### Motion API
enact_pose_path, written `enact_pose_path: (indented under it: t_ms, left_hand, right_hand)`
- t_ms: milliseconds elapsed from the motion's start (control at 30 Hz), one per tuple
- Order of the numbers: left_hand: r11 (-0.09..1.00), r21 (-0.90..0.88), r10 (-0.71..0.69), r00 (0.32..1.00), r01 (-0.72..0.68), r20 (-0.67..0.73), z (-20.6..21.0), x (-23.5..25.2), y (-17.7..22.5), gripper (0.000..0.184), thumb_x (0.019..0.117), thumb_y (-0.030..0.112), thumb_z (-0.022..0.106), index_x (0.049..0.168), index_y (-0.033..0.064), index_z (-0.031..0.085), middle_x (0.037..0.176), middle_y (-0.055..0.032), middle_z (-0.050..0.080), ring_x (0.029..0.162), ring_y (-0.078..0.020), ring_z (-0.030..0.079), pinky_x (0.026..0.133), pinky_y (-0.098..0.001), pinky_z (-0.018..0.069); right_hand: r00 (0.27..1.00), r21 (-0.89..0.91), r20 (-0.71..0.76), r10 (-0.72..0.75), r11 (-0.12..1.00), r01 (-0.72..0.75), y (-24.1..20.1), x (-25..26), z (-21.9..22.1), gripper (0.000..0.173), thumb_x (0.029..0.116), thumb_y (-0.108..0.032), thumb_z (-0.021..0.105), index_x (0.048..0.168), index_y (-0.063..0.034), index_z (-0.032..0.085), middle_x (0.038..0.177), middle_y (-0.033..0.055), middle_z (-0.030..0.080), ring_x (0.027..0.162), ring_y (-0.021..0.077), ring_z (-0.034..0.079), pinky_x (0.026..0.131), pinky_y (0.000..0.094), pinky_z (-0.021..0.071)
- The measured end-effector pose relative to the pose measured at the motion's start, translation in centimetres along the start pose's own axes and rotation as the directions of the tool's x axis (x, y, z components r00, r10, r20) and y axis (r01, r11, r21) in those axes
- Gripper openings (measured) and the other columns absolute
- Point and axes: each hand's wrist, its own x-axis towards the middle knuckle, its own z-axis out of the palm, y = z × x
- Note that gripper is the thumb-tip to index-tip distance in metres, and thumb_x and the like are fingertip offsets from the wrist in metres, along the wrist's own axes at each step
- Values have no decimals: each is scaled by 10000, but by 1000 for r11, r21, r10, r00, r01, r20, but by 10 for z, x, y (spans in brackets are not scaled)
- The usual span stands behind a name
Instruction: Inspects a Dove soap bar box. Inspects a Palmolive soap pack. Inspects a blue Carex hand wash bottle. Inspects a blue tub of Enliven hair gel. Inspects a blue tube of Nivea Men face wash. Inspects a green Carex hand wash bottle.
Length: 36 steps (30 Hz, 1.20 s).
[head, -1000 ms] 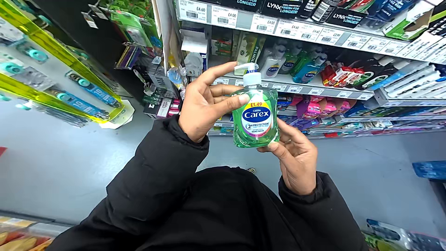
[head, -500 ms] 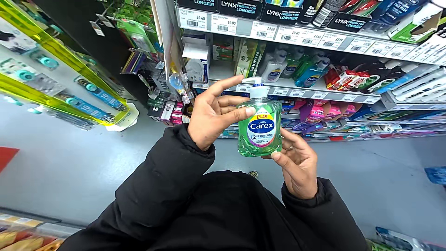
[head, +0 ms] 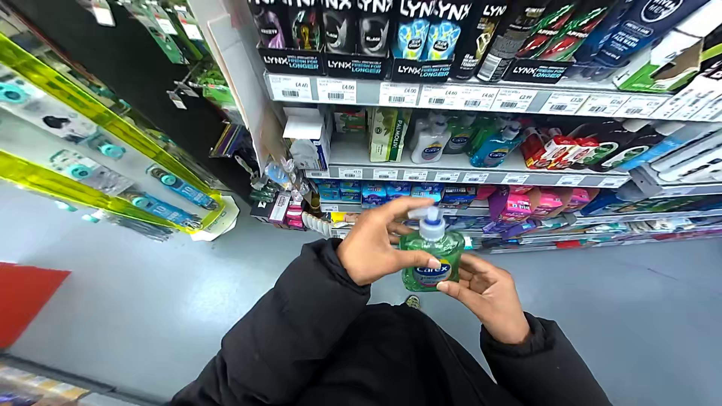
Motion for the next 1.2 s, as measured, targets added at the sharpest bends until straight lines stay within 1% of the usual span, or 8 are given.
enact_pose_path:
  t_ms: [133,233,467,600,700,833,1000,1200]
  left_hand:
    - [967,248,39,995,-60,90,17,25,-5,701,654,36,940,1301,52,670,1167,-79,735,951,-154,740,819,-364,656]
    - [900,433,-25,984,-55,177,32,51,-5,681,682,135,941,1310,112,680,1116,-55,752,961,-148,727,858,-416,620]
    - [835,520,16,953,-179,302,68,109,-15,443,781,223,881,1182,102,737,1101,-52,756,1017,-144,715,928,-410,589]
    - [762,603,24,941,-235,338,77,145,-24,448,799,256,864,1200,109,730,1122,-63,755,1039,-170,719,945,-431,583]
    - [676,716,-70,951,-175,300,81,177,-31,447,830,288,829,1232,128,718,1178,-72,739,1101,-211,702,995,-471,553]
    - [525,849,-240,947,-60,215,87,223,-39,467,887,320,768,1315,153,682,1282,-83,698,1233,-285,630,1076,-535,472]
    - [410,912,-284,949,-11,139,90,268,-61,489,911,250,760,1375,152,645,1285,-106,691,1237,-333,606,1100,-543,439]
    - [308,946,-331,944,99,9,90,293,-80,520,926,282,743,1416,184,602,1279,-117,693,1252,-335,610,1142,-560,391]
  right_hand:
    - [1000,-120,4,17,993,-16,7,13,-36,499,774,-110,877,1244,-66,717,1138,116,758,947,268,765,787,388,671]
    - [1000,-160,29,-3,987,7,10,25,-67,512,772,-144,879,1251,-69,716,1154,99,754,994,253,755,811,380,666]
    - [998,-197,-19,-53,979,48,20,51,-123,501,762,-139,872,1228,-46,715,1155,66,756,999,191,753,836,361,659]
    - [999,-280,-38,-38,960,26,22,62,-153,609,781,-170,866,1348,-81,661,1304,56,696,1153,172,699,914,359,635]
    - [994,-324,-99,-48,946,13,23,65,-178,598,821,-216,833,1370,-77,641,1309,65,694,1161,170,694,914,349,628]
    - [990,-281,-97,-98,957,68,18,62,-203,523,854,-191,810,1336,-54,659,1205,62,734,1058,173,734,858,350,650]
    - [996,-252,-51,-68,966,53,7,53,-219,524,862,-147,814,1345,-35,644,1190,74,743,1037,185,743,875,371,648]
    - [999,-234,-19,-39,972,34,4,45,-240,536,865,-126,814,1351,1,629,1171,112,742,1034,206,744,886,396,641]
